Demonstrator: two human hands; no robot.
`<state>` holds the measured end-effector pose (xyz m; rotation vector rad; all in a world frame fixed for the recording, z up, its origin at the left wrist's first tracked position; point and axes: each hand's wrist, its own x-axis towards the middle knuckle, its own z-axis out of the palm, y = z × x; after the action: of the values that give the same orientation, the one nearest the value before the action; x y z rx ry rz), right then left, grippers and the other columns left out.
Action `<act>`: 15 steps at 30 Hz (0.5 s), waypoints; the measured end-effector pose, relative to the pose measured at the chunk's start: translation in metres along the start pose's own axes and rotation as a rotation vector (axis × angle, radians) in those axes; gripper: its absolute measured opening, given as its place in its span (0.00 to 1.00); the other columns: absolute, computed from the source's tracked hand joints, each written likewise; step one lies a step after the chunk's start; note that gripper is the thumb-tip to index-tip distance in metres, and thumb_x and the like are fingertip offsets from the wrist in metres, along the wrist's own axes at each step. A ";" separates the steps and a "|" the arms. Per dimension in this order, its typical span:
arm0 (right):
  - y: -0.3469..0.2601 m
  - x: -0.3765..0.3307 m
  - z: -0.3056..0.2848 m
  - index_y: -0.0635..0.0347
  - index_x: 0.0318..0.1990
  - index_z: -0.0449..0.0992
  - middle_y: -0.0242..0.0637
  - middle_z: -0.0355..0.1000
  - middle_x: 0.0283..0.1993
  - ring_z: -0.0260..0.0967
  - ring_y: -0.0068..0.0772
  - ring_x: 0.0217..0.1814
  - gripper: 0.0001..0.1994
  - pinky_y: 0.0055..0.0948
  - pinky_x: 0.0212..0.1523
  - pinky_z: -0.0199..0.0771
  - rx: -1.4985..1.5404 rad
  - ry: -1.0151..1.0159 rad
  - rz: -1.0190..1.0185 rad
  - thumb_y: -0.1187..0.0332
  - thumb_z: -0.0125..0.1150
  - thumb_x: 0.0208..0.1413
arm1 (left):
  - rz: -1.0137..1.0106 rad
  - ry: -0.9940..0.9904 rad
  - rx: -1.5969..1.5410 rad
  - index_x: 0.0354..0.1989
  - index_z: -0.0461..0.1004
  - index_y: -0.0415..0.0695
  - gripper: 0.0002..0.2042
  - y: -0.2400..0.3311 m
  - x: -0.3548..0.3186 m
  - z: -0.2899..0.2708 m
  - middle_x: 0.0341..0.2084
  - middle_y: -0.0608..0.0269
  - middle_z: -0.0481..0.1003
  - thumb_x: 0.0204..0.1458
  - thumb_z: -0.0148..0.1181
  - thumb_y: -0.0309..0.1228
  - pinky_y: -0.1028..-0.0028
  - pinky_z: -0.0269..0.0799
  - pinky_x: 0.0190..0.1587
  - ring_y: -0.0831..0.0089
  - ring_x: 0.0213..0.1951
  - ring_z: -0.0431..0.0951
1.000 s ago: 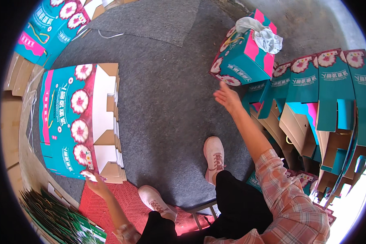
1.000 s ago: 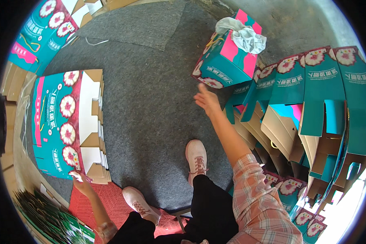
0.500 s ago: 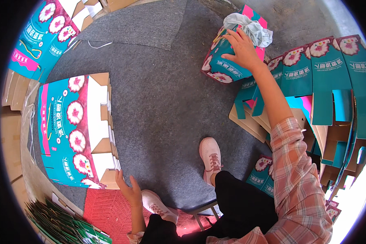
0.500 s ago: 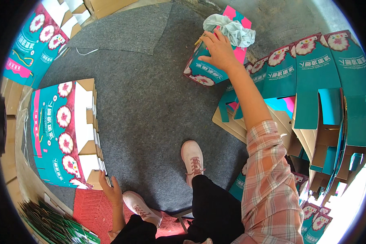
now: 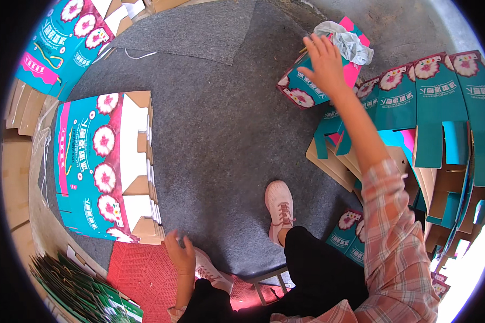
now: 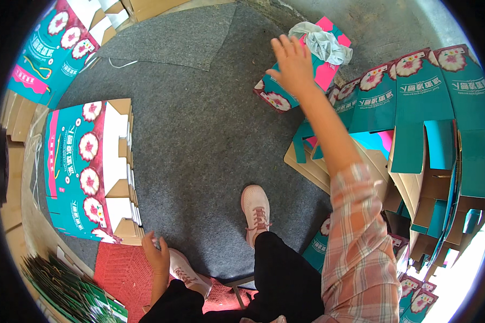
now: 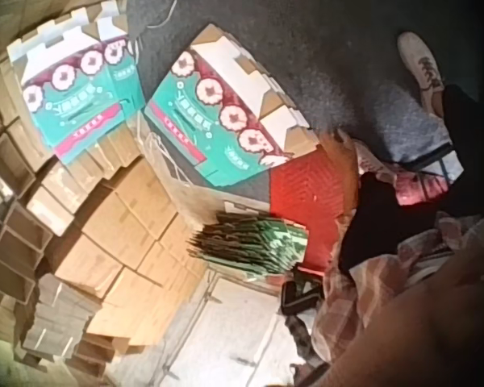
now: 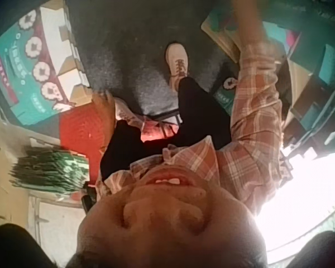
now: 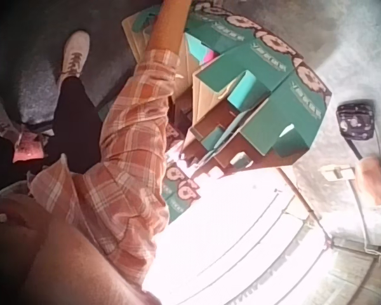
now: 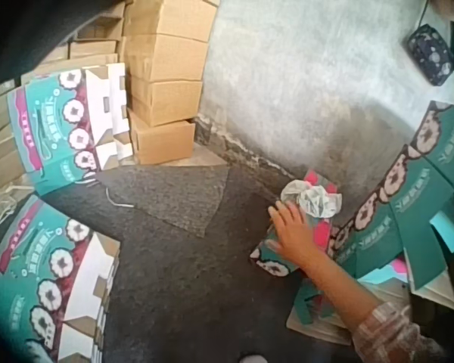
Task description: Folding and assembling flat-packed cardboard gift boxes into their final shape and stacking them.
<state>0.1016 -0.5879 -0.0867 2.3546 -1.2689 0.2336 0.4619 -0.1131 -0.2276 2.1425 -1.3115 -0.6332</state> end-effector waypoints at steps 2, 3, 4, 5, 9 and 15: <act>-0.044 -0.026 -0.037 0.57 0.58 0.63 0.45 0.61 0.61 0.54 0.51 0.65 0.32 0.48 0.61 0.57 0.181 0.000 -0.064 0.60 0.67 0.43 | -0.153 -0.156 -0.023 0.43 0.68 0.35 0.13 0.003 -0.022 0.002 0.38 0.46 0.71 0.49 0.58 0.25 0.64 0.69 0.44 0.56 0.40 0.73; -0.069 -0.047 -0.052 0.57 0.56 0.64 0.46 0.62 0.60 0.56 0.50 0.64 0.30 0.47 0.61 0.57 0.317 -0.040 -0.086 0.63 0.66 0.44 | -0.147 -0.154 -0.017 0.43 0.68 0.35 0.13 -0.006 -0.034 -0.001 0.38 0.46 0.71 0.49 0.58 0.25 0.64 0.69 0.44 0.56 0.40 0.73; -0.091 -0.070 -0.064 0.58 0.53 0.67 0.47 0.65 0.57 0.61 0.49 0.60 0.25 0.46 0.60 0.59 0.457 -0.190 -0.105 0.65 0.64 0.45 | -0.241 -0.236 -0.091 0.40 0.68 0.35 0.12 -0.020 -0.048 0.000 0.34 0.49 0.72 0.49 0.59 0.26 0.65 0.69 0.39 0.59 0.35 0.74; -0.108 -0.102 -0.067 0.59 0.52 0.69 0.47 0.68 0.53 0.65 0.49 0.57 0.24 0.46 0.57 0.62 0.591 -0.275 -0.129 0.63 0.63 0.47 | -0.335 -0.313 -0.164 0.38 0.69 0.36 0.11 -0.037 -0.065 0.002 0.30 0.52 0.72 0.48 0.60 0.27 0.66 0.70 0.34 0.62 0.30 0.74; -0.144 -0.208 -0.087 0.59 0.54 0.69 0.47 0.69 0.55 0.66 0.47 0.57 0.22 0.40 0.56 0.66 0.862 -1.095 -0.042 0.58 0.57 0.54 | -0.820 -0.108 -0.641 0.39 0.71 0.39 0.11 -0.061 -0.133 0.015 0.29 0.56 0.72 0.51 0.60 0.32 0.69 0.71 0.33 0.69 0.29 0.74; -0.170 -0.353 -0.097 0.56 0.49 0.70 0.45 0.75 0.41 0.73 0.46 0.45 0.21 0.38 0.45 0.71 1.522 -0.862 0.578 0.54 0.61 0.52 | -1.024 0.023 -0.914 0.39 0.73 0.41 0.12 -0.020 -0.205 -0.025 0.29 0.56 0.73 0.51 0.60 0.35 0.68 0.71 0.34 0.67 0.30 0.75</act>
<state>0.0497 -0.1985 -0.1782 3.3121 -2.9602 0.5250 0.4057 0.0847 -0.1995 1.8215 0.2524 -1.2609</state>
